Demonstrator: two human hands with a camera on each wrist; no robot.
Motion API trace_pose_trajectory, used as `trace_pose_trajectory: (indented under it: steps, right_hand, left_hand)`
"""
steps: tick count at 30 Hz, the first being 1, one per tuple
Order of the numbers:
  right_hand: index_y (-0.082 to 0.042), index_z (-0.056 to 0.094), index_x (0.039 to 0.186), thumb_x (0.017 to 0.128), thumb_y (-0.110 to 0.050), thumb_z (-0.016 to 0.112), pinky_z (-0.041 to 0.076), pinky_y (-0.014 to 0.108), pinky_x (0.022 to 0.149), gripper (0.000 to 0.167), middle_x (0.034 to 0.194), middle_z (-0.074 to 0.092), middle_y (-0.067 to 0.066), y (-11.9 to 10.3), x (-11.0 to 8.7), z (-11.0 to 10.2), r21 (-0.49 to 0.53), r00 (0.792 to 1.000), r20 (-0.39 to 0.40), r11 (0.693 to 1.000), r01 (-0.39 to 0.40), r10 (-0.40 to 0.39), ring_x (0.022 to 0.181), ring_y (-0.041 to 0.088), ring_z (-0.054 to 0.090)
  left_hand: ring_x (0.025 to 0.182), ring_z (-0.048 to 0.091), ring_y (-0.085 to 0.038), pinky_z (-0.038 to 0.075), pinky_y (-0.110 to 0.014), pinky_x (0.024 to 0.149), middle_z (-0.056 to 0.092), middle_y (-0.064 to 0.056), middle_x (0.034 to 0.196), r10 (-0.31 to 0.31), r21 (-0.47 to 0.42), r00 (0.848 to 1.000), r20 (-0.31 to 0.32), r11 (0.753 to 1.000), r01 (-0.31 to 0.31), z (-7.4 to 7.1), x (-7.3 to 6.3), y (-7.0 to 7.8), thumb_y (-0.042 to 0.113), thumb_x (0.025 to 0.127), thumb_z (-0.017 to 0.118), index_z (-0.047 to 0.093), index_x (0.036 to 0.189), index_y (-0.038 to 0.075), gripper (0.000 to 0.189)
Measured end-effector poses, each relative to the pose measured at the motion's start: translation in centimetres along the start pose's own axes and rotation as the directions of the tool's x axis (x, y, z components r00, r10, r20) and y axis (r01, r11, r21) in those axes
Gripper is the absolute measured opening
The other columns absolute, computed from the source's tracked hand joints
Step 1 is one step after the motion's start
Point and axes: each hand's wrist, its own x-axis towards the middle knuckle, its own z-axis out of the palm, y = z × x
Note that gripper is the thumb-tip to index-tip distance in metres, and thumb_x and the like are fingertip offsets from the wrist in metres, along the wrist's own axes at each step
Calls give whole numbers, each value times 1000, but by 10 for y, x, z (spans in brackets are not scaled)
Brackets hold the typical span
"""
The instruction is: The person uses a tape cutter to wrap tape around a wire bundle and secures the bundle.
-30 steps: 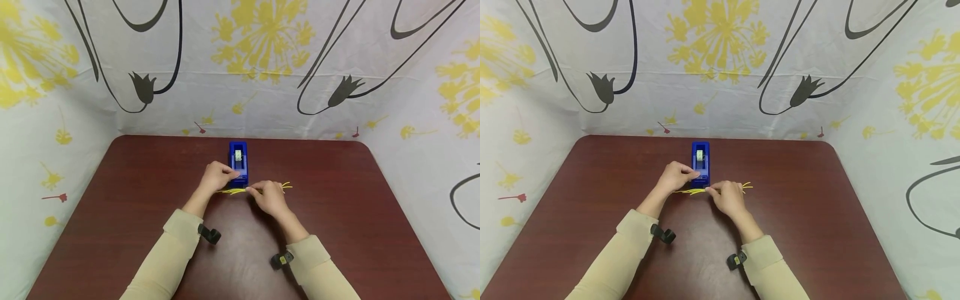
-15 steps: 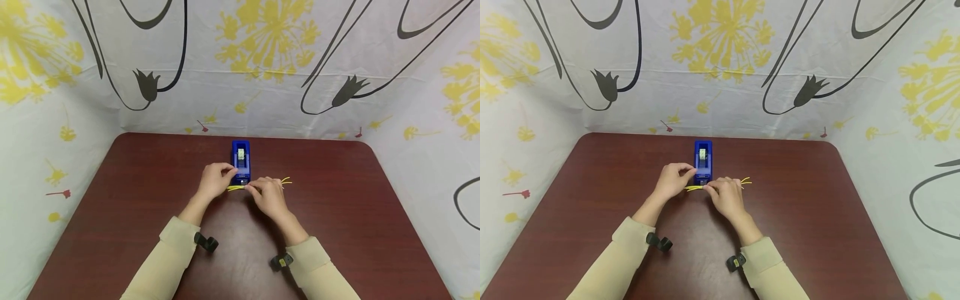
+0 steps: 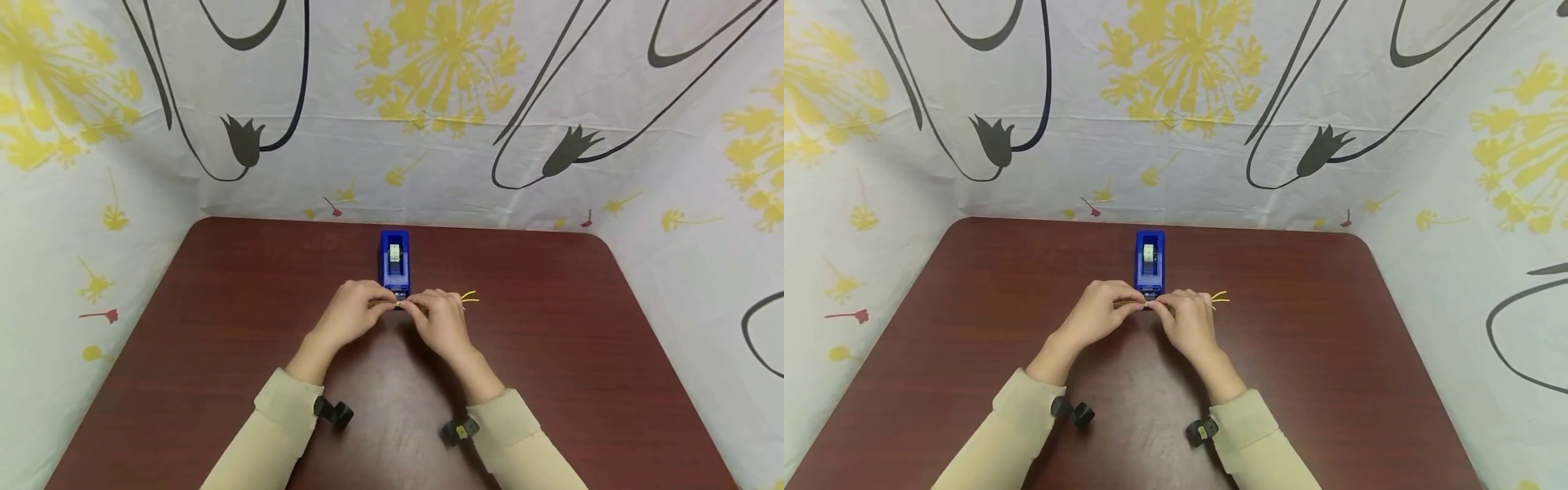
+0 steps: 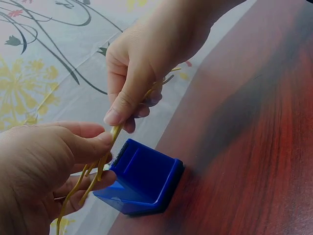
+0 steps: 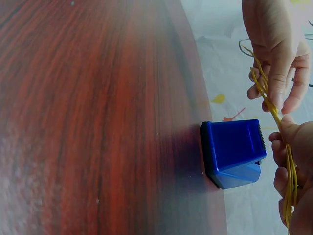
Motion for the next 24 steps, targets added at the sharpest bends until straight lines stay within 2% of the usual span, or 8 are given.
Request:
trace_pose_trajectory:
  steps: [6,13,18,24]
  right_hand:
    - [-8,81,87,89,-20,79,40,41,71,12,75,72,0,0,-2,0,15,1000,-17,1000,17,-17,62,13,55]
    - [-8,80,94,86,-19,82,40,41,72,13,77,71,-1,1,-3,0,32,997,-49,997,67,-66,61,13,50]
    - [-5,75,103,83,-15,85,42,46,76,25,78,73,3,0,-2,0,49,995,-82,997,64,-59,61,21,57]
    - [-10,76,102,84,-16,83,41,44,75,20,81,73,1,0,-1,0,58,994,-80,995,83,-78,64,21,57]
  left_hand:
    - [87,71,-14,57,-29,76,76,-2,96,58,-20,998,-33,998,-59,2,-2,-2,10,90,77,81,98,7,10]
    - [84,69,-13,55,-33,78,74,0,95,57,0,997,-46,998,-57,1,-3,2,12,93,74,81,100,8,11]
    - [84,68,-13,52,-42,83,74,1,95,56,41,997,-56,998,-54,0,-4,2,12,93,75,81,101,9,11]
    - [85,68,-13,51,-40,81,73,1,96,65,57,996,-65,996,-62,0,-4,3,11,93,75,81,101,9,10]
